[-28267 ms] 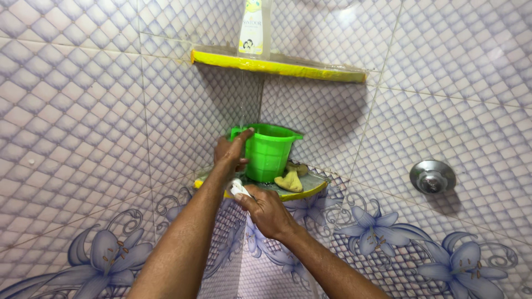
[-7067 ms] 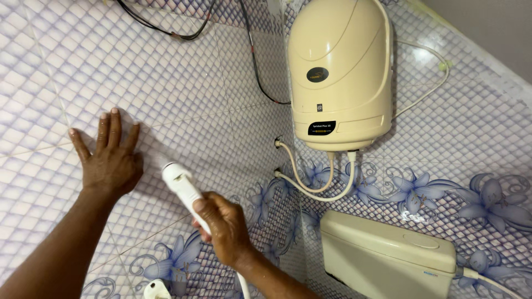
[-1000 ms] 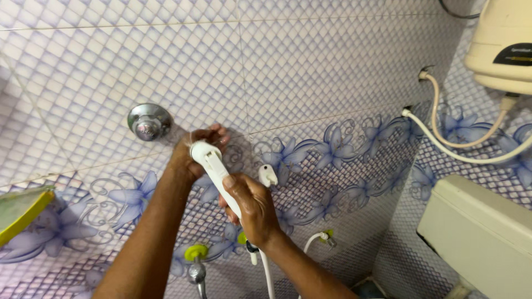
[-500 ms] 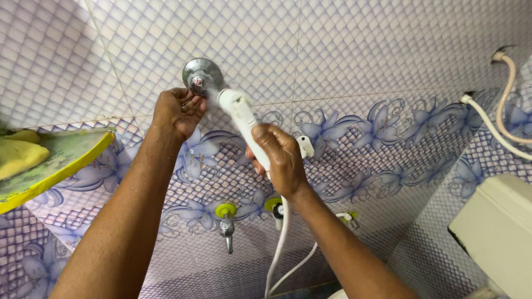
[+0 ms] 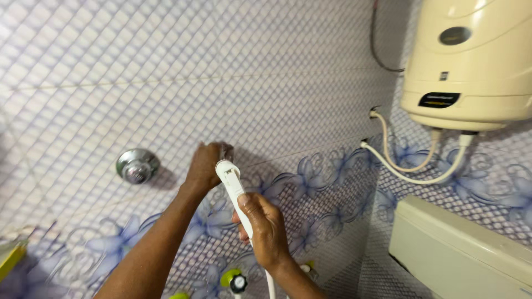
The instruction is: The person wipes the floral-patterned tiled bathroom wall with a sponge and then rinses the wall, a corner shelf, and a wall-mounted water heater using a handheld bidet sprayer.
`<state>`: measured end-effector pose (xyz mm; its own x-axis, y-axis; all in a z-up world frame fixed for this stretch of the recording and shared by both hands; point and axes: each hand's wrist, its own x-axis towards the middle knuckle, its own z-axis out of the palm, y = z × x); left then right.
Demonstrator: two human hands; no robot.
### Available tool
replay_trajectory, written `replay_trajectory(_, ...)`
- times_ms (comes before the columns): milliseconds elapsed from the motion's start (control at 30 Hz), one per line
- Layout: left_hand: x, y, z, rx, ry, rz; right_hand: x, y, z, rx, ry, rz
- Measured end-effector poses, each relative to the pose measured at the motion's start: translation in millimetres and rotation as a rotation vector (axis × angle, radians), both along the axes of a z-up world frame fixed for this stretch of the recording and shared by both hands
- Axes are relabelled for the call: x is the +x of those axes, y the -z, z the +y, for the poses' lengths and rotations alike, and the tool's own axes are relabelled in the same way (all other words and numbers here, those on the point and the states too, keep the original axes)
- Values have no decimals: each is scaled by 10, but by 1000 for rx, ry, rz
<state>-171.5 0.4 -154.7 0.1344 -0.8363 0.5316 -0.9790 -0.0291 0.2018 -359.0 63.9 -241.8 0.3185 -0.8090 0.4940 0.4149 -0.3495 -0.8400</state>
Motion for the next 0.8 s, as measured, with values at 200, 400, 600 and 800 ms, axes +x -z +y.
replay_trajectory(200, -436, -254, -571, 118, 428, 271, -367, -112, -351, 31, 386, -191)
replay_trajectory(400, -845, -287, -1014, 105, 582, 167, -1026, -389, -424, -11, 452, -50)
replay_trajectory(600, -1658, -171, -1387, -21, 850, 224, -1776, -535, -449, -45, 705, -300)
replay_trajectory(800, -2223, -565, -1485, 17, 765, 61, -2657, -1042, -565, -356, 788, -440)
